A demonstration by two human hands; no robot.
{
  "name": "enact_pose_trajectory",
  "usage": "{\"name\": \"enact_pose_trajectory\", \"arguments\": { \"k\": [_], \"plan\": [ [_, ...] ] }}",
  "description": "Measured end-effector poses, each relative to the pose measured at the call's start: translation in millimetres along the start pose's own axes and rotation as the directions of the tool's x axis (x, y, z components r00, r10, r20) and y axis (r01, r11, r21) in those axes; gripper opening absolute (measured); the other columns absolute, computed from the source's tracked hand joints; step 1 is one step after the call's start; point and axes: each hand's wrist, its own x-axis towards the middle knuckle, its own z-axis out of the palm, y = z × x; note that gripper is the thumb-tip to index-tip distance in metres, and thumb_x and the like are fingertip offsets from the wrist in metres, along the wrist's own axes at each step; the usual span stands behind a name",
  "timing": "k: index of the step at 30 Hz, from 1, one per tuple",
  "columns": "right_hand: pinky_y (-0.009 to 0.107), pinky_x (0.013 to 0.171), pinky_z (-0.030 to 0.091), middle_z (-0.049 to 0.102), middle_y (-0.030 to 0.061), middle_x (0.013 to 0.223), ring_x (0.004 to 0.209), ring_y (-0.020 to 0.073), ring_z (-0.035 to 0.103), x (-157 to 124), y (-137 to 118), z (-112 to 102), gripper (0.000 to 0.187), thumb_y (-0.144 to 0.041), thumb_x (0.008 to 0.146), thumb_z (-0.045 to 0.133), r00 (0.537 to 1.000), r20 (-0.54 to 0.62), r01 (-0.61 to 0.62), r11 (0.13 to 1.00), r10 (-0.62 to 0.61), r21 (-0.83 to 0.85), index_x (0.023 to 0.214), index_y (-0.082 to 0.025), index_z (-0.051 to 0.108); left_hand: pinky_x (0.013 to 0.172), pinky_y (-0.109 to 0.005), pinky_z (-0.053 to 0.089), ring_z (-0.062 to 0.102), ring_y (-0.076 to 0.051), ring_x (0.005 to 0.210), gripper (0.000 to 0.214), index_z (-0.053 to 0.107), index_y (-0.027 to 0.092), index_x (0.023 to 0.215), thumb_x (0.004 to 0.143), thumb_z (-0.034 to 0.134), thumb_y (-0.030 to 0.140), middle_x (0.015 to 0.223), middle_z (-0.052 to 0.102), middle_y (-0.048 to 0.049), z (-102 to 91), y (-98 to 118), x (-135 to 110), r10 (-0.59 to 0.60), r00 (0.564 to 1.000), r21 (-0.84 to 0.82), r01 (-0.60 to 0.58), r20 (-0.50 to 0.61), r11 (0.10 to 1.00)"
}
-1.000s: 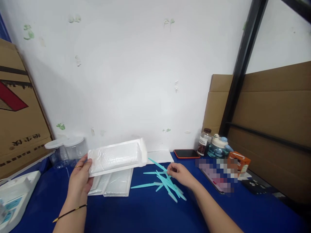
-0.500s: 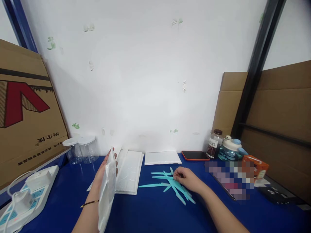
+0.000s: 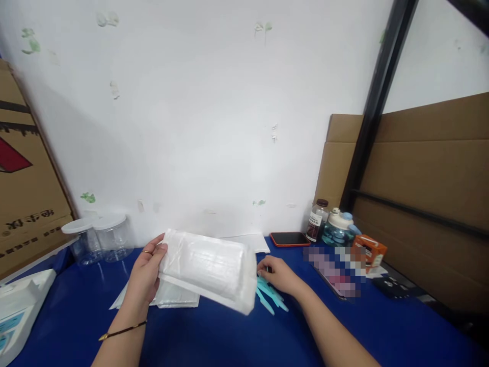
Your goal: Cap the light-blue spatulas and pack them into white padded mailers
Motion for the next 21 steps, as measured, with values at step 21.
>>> {"name": "enact_pose_trajectory", "arguments": {
  "k": [21],
  "plan": [
    [0.022, 0.060, 0.039, 0.063, 0.0026, 0.078, 0.065, 0.0129, 0.053, 3.4, 6.1, 3.3, 0.016, -0.017, 0.074, 0.054, 0.997, -0.079, -0.010, 1.000, 0.012, 0.021, 0.083, -0.018, 0.067, 0.080, -0.024, 0.047, 0.061, -0.016, 0.093, 0.029, 0.064, 0.027, 0.103, 0.079, 0.052, 0.039, 0.099, 0.068, 0.0027, 111.9, 105.9, -40.8, 0.572, 0.715, 0.631, -0.669, 0.402, 0.392]
  ]
}}
